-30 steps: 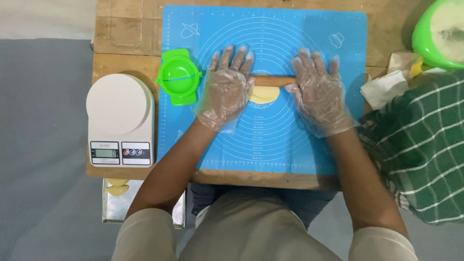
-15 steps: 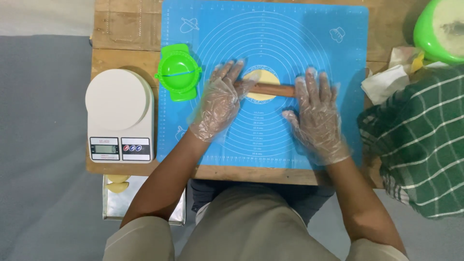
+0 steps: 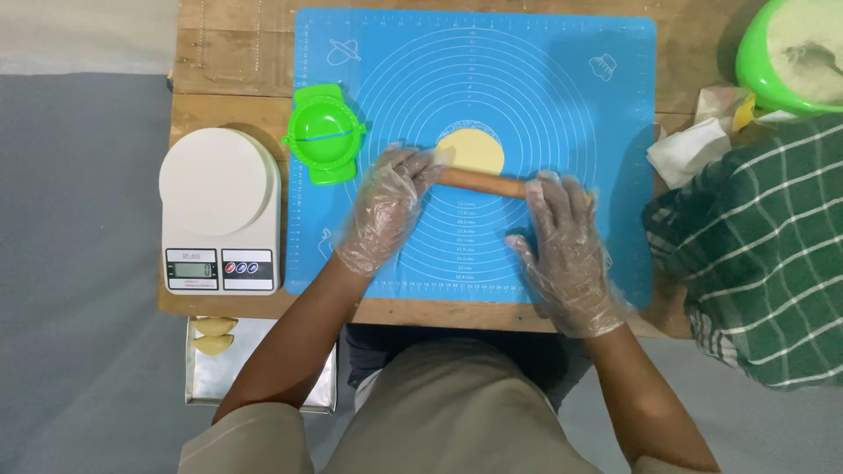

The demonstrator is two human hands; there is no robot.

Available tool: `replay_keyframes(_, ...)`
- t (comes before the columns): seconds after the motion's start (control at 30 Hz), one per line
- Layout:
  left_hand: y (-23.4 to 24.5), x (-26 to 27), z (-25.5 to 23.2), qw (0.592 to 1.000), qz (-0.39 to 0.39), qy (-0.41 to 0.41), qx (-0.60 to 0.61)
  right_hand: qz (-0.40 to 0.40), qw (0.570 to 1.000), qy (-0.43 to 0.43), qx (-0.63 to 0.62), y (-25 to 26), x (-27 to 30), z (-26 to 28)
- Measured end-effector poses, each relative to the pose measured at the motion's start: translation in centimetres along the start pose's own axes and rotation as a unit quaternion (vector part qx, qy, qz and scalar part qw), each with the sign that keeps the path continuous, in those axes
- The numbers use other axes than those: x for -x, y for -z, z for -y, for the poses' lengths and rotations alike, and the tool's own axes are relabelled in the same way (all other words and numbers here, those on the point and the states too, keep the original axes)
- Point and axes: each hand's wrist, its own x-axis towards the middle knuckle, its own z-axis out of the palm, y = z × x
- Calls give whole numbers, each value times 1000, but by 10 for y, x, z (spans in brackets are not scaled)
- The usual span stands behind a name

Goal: Rolling out a small piece of dough using a wooden rolling pin on a silicone mat

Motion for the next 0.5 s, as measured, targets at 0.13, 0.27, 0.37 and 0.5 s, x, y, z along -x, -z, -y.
replay_keyframes(0.13,2,2,3,988,-126,-82,-37,-58,995,-2,-75,2,-6,-7)
replay_keyframes(0.27,2,-5,3,987,-141,-70,-14,-62,996,-3,-61,0,-16,-20)
replay_keyframes(0.37,14,-29,18,975,79,-111,-173,-47,998,-1,-39,-8,-31,-34)
replay_keyframes(0.5,19,-66,25,999,-3,-38,-10,-49,996,17,70,-39,-49,-60)
